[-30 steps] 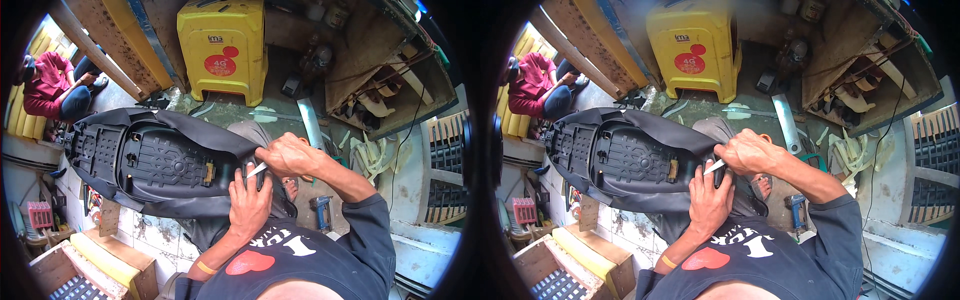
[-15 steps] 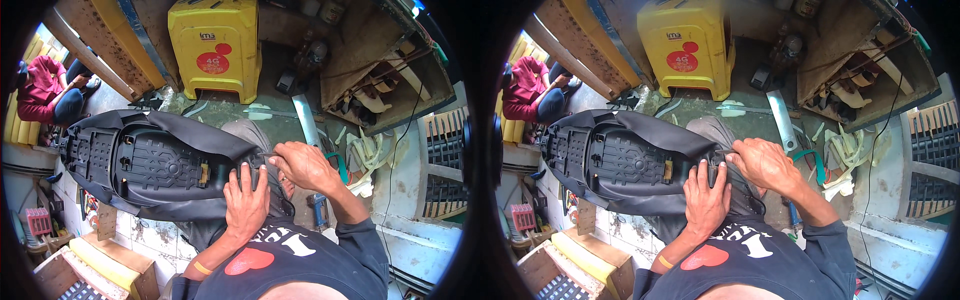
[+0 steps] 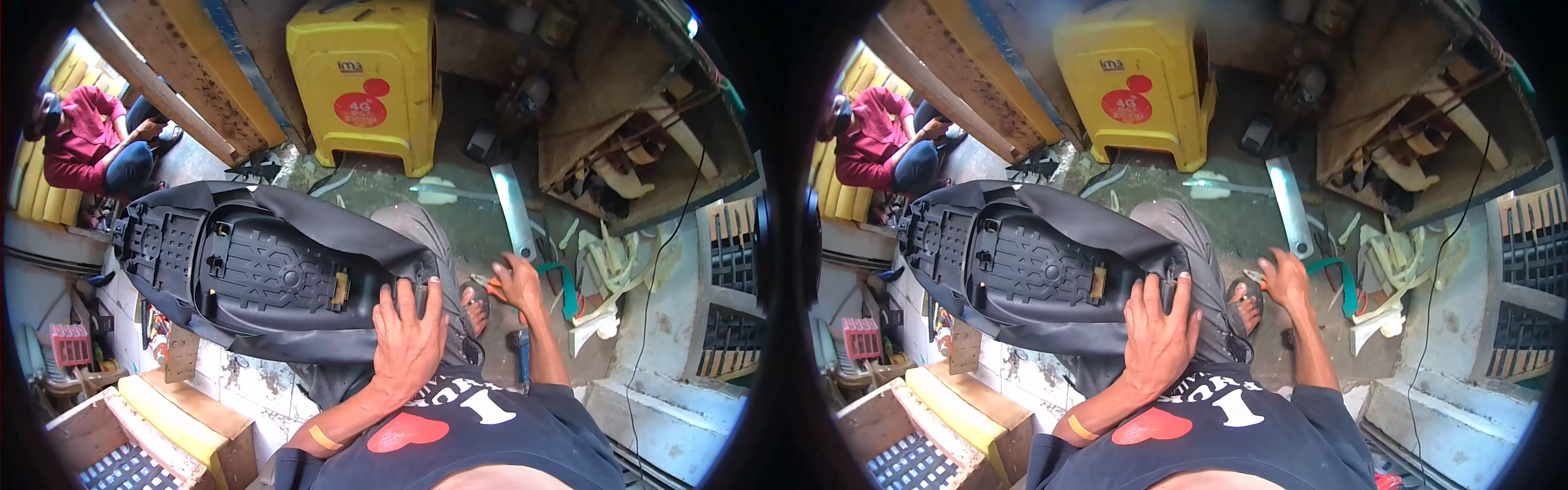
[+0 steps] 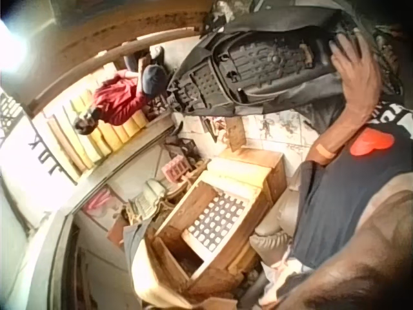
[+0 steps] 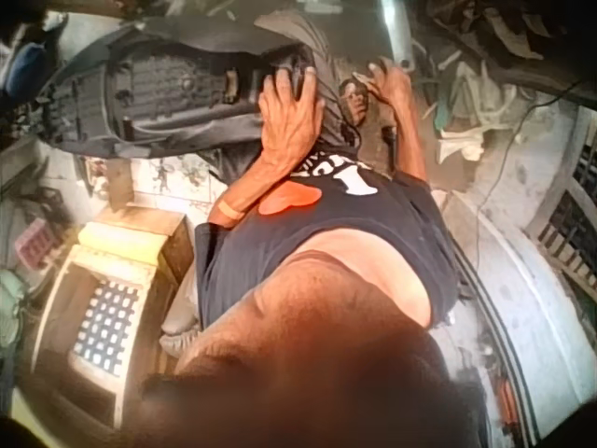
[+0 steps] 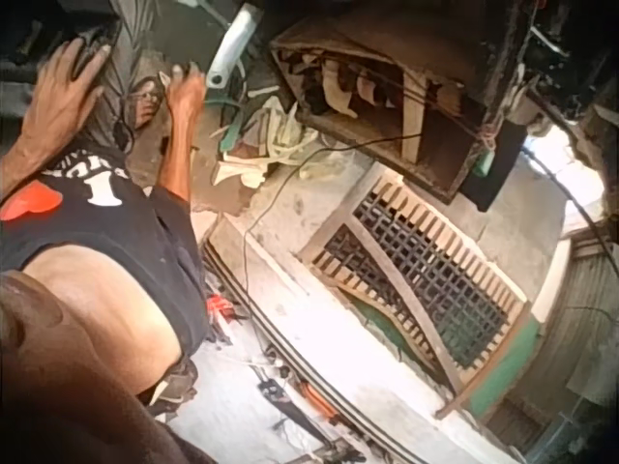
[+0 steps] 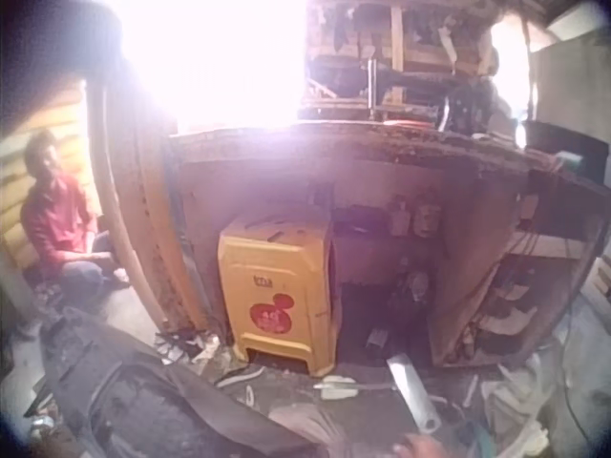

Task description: The person is repairing a black motorcycle seat by securing the upholstery to the base. They use a staple gun to attach the fabric to the underside of the seat and a screwdriver to adjust the fit. The person repeatedly flips the seat to inspect the work and ensure the material is taut.

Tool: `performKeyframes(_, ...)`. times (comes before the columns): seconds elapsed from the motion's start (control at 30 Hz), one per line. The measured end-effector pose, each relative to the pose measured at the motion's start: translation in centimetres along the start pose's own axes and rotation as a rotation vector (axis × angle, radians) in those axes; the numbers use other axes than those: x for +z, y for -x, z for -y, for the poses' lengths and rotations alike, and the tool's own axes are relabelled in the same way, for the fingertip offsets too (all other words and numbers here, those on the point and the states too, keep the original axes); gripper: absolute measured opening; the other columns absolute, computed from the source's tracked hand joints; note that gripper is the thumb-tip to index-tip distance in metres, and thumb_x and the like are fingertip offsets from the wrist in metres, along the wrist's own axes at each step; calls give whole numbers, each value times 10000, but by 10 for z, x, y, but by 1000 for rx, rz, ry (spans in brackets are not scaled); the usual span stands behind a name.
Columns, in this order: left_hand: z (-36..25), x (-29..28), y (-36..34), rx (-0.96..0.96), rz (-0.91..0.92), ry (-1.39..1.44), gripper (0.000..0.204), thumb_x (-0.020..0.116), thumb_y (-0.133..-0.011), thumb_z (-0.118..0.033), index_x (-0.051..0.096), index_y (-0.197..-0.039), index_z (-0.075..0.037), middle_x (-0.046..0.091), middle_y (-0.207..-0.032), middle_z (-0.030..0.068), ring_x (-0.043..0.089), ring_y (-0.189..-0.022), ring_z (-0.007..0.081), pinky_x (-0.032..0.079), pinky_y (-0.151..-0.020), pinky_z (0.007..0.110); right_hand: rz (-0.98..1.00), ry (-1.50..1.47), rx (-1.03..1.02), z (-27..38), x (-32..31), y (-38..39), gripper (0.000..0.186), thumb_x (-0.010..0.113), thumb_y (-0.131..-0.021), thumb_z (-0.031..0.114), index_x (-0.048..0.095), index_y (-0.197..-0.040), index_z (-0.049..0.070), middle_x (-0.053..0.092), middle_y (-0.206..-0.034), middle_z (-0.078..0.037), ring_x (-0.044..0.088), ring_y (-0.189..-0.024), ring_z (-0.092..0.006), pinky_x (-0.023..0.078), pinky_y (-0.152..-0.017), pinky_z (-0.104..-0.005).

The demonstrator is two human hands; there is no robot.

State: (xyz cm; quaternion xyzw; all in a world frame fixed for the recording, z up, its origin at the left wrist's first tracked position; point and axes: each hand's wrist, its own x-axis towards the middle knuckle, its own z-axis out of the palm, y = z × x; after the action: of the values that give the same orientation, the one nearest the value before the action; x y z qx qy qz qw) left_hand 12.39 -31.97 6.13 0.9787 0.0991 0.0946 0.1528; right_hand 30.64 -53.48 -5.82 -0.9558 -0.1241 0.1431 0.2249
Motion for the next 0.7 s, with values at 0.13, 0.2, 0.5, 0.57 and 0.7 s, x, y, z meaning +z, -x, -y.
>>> performKeyframes(0.13, 2, -13, 5, -162, -121, 529, 575, 767, -916, -172, 566, -1434, -23, 439, -1462, 338, 520, -1322, 518, 462, -1112, 523, 213, -760, -361, 121, -30, 32, 488, 691, -1025, 262, 632, -1452, 32, 712, -1229, -191, 697, -1178, -292, 533, -1018, -390)
performKeyframes(0.2, 11, -26, -2, -149, -127, 622, 536, 720, -936, -129, 558, -1430, 2, 491, -1452, 295, 547, -1339, 437, 462, -1116, 477, 232, -794, -468, 138, -29, 37, 520, 691, -1028, 238, 598, -1494, 28, 675, -1294, -176, 647, -1255, -260, 495, -1075, -375)
performKeyframes(0.5, 61, -74, -82, 110, 42, 607, 395, 578, -966, 51, 704, -1336, -10, 675, -1208, 188, 653, -1162, 329, 508, -1032, 368, 288, -1238, -549, 149, -31, 38, 725, 711, -975, 100, 408, -1617, -47, 436, -1572, -166, 444, -1478, -265, 345, -1242, -378)
performKeyframes(0.57, 76, -78, -107, 456, 31, 225, 385, 665, -865, 78, 732, -1232, -15, 688, -1063, 158, 670, -993, 344, 561, -887, 412, 281, -1232, -542, 146, -23, 37, 737, 723, -955, 99, 420, -1610, -50, 456, -1551, -170, 459, -1466, -264, 362, -1228, -374)
performKeyframes(0.7, 85, -69, -130, 510, -26, 291, 326, 737, -789, 91, 782, -1081, -45, 690, -935, 100, 689, -880, 285, 570, -775, 377, 266, -1274, -563, 142, -12, 34, 755, 744, -941, 114, 428, -1611, -30, 485, -1526, -169, 485, -1434, -258, 392, -1200, -379)
